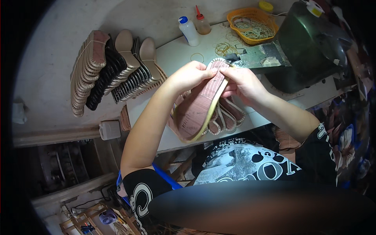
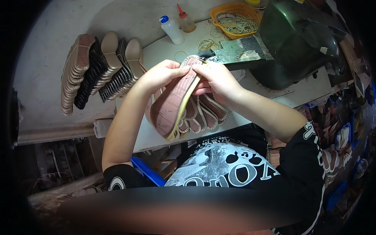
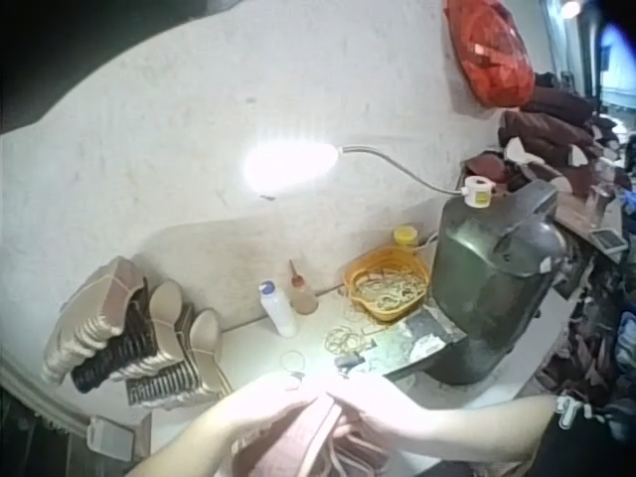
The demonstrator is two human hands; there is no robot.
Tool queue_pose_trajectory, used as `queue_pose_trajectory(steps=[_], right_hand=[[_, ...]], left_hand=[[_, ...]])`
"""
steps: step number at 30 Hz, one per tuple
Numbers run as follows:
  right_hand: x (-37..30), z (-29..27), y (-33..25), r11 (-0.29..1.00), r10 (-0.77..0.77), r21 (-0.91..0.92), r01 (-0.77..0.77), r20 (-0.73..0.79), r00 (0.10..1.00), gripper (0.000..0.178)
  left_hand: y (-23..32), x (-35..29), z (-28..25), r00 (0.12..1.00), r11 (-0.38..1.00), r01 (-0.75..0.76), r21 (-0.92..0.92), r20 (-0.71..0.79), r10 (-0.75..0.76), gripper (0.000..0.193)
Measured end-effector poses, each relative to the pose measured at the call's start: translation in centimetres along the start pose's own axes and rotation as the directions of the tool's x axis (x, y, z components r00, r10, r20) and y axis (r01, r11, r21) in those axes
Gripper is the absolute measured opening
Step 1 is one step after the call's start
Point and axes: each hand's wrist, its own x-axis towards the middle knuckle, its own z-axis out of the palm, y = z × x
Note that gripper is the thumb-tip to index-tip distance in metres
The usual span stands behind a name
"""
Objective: The recorder is inspecting and stacking a large quantity of shoe soles at a workbench.
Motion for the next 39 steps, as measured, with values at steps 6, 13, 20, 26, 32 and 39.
queue_pose_trajectory(steps=[6, 13, 20, 26, 32, 39], right_hand=[[-1.1, -1.9, -0.8, 0.995, -0.01, -0.104, 0.015, 0.046, 0.999, 0.026], [-7.3, -2.2, 1.5, 0.945, 0.151, -0.313, -0.09, 0.177, 0.972, 0.028], [-4.5, -1.7, 1.8, 1.0, -0.01, 0.008, 0.01, 0.02, 1.0, 0.027], [-1.6, -0.9, 1.4, 0.996, -0.062, 0.06, 0.062, -0.008, 0.998, 0.026], [-0.8, -0.5, 0.9, 0.997, -0.064, 0.049, 0.063, 0.018, 0.998, 0.032], [-3.5, -0.1, 1.6, 0.984, 0.169, -0.071, -0.166, 0.031, 0.985, 0.034]], left_hand=[[1.9, -0.8, 2.5, 0.99, 0.952, 0.12, -0.281, -0.043, -0.138, 0.041], [2.9, -0.2, 2.8, 0.977, 0.969, 0.089, -0.231, -0.169, -0.13, 0.047], [0.3, 2.3, -0.3, 0.918, 0.991, 0.058, 0.118, -0.396, -0.007, 0.059], [-2.0, 2.8, 0.1, 0.8, 0.964, 0.077, 0.253, -0.593, 0.092, 0.056], [-2.3, 1.3, 1.9, 0.932, 0.877, -0.258, -0.406, -0.344, 0.115, 0.054], [-0.1, 0.9, 0.6, 0.966, 0.895, -0.124, -0.429, -0.256, 0.011, 0.078]])
